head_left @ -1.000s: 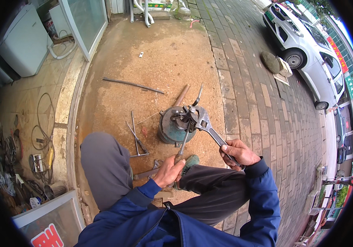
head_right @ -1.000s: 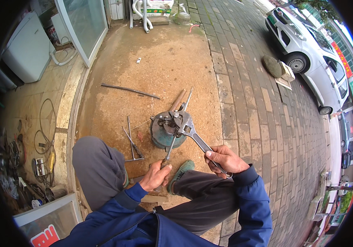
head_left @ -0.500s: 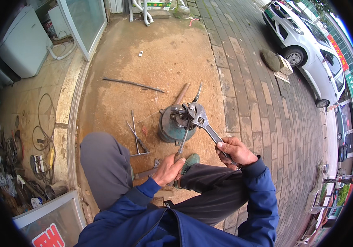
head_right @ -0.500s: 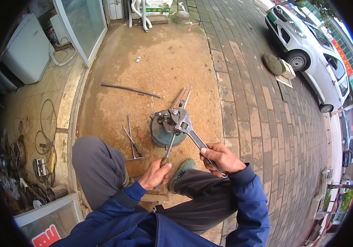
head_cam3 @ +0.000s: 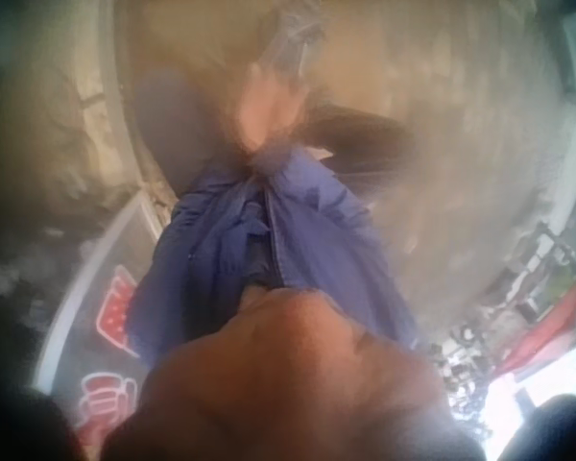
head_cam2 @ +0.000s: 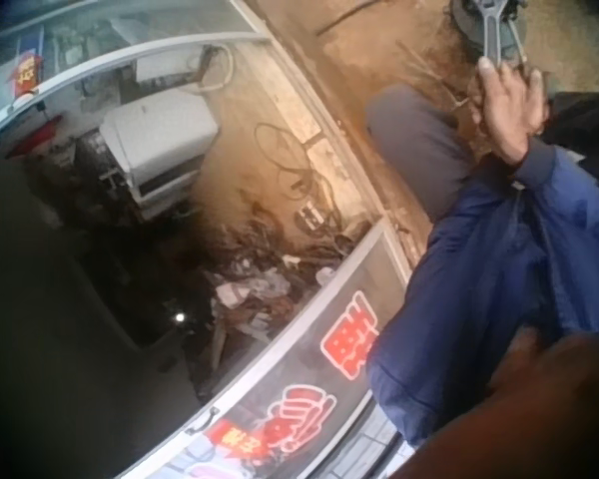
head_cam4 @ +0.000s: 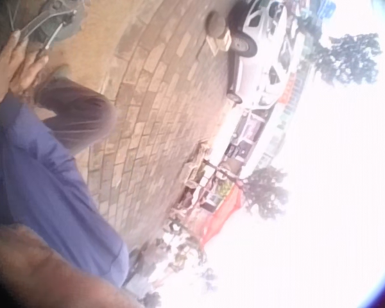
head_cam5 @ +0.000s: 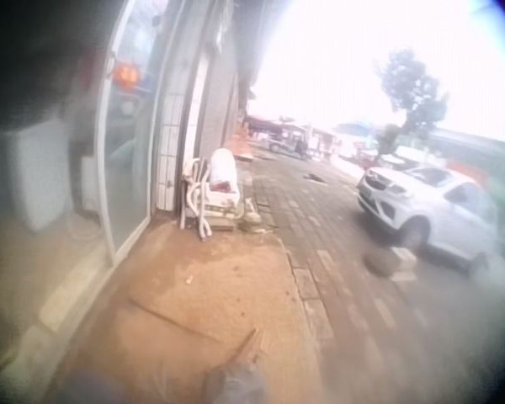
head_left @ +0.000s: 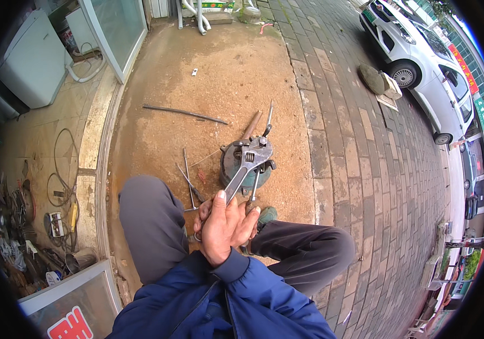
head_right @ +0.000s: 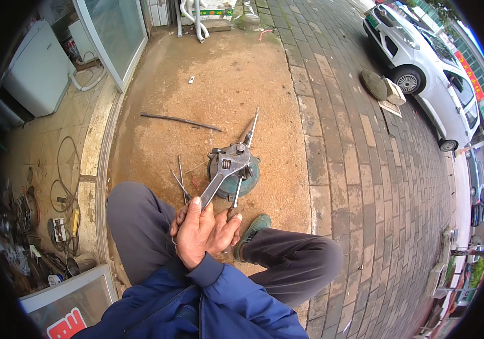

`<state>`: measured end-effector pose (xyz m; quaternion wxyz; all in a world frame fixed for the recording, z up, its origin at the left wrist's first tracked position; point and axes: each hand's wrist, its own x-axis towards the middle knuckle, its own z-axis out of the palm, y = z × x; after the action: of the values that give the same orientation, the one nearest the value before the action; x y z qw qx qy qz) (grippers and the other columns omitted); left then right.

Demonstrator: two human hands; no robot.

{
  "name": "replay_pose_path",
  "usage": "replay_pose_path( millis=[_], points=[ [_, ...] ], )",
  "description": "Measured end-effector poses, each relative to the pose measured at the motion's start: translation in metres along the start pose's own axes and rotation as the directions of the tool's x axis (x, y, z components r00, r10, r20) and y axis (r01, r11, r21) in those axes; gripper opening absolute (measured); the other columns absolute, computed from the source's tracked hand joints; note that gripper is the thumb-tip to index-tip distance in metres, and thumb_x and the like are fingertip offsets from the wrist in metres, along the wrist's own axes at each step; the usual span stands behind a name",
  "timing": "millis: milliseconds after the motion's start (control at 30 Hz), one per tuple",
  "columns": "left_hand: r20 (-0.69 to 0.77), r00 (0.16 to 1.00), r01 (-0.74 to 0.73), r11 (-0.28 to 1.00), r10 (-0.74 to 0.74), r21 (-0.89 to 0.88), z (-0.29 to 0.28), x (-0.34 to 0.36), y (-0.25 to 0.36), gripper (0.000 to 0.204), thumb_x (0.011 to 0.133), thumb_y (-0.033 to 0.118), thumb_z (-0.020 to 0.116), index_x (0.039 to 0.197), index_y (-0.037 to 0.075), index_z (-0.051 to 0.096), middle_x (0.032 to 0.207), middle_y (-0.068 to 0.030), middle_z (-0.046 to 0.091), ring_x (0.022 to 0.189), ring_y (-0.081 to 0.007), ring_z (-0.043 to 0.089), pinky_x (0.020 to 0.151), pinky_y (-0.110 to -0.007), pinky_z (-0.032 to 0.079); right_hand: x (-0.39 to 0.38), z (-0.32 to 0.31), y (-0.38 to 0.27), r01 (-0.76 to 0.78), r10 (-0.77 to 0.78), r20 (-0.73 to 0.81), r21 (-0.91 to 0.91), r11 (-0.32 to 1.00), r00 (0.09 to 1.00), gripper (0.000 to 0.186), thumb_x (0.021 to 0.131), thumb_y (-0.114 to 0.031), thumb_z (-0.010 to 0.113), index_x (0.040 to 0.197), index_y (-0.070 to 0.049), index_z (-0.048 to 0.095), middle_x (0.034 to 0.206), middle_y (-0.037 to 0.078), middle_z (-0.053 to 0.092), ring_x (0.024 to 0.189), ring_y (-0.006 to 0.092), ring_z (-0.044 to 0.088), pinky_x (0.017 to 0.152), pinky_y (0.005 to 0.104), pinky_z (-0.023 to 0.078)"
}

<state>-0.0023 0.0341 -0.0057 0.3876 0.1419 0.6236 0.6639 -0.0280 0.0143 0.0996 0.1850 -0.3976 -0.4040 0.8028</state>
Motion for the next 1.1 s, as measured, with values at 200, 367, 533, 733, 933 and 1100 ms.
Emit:
replay_pose_path(
  millis=[200,367,533,733,933,1100],
  points=[
    [-0.067,0.989,-0.101,0.939,0.130,0.328,0.003,0.006,-0.023,0.035,0.102,0.040,0.050,0.104,0.008,0.065,0.091,-0.0114,0.064,0.088,-0.0246,0.059,0.086,-0.037,0.041,0.008,-0.013,0.002,0.058,-0.060,0.060,0.038,0.998,0.996,0.023,0.108,-0.027,0.044,0.093,-0.009,0.040,0.065,0.006,0.047,0.041,0.0193,0.047,0.036,0.0305,0.037],
    [-0.109,0.923,-0.259,0.807,0.368,0.531,0.003,-0.002,-0.037,0.033,0.103,0.038,0.053,0.111,0.008,0.063,0.093,-0.0083,0.065,0.088,-0.0194,0.060,0.083,-0.031,0.045,-0.014,-0.052,-0.004,0.048,-0.041,0.159,-0.041,0.998,0.986,0.027,0.109,-0.029,0.045,0.091,-0.009,0.040,0.064,0.005,0.047,0.039,0.0158,0.045,0.036,0.0277,0.037],
    [0.108,0.987,0.132,0.988,-0.123,-0.081,-0.014,0.010,0.005,0.021,0.100,0.026,0.059,0.096,0.006,0.056,0.076,-0.0016,0.059,0.067,-0.0112,0.058,0.058,-0.028,0.047,-0.014,-0.128,-0.051,-0.007,0.061,0.305,-0.174,0.985,0.950,0.030,0.109,-0.030,0.046,0.098,-0.002,0.051,0.060,0.007,0.048,0.038,0.0148,0.043,0.036,0.0271,0.037],
    [0.124,0.975,0.207,0.960,-0.186,-0.189,-0.018,0.008,0.007,0.021,0.102,0.022,0.055,0.090,0.004,0.052,0.065,-0.0001,0.052,0.047,-0.0109,0.051,0.043,-0.028,0.042,0.045,-0.183,-0.158,-0.112,0.379,0.383,-0.565,0.818,0.842,0.034,0.109,-0.033,0.047,0.094,-0.003,0.054,0.059,0.005,0.048,0.038,0.0119,0.041,0.036,0.0251,0.033],
    [0.147,0.973,0.205,0.961,-0.179,-0.185,-0.020,0.011,0.005,0.022,0.102,0.022,0.055,0.092,0.004,0.050,0.065,-0.0004,0.052,0.048,-0.0108,0.051,0.043,-0.028,0.042,0.087,-0.196,-0.187,-0.094,0.460,0.425,-0.646,0.757,0.780,0.035,0.106,-0.034,0.053,0.092,-0.002,0.054,0.056,0.003,0.045,0.040,0.0093,0.038,0.034,0.0249,0.030],
    [0.138,0.973,0.212,0.959,-0.187,-0.189,-0.022,0.010,0.005,0.023,0.102,0.023,0.055,0.091,0.004,0.049,0.064,-0.0007,0.051,0.048,-0.0111,0.052,0.043,-0.028,0.042,0.112,-0.193,-0.200,-0.104,0.534,0.438,-0.695,0.711,0.723,0.035,0.106,-0.032,0.054,0.090,-0.001,0.056,0.055,0.003,0.048,0.039,0.0102,0.042,0.033,0.0262,0.032]
  ],
)
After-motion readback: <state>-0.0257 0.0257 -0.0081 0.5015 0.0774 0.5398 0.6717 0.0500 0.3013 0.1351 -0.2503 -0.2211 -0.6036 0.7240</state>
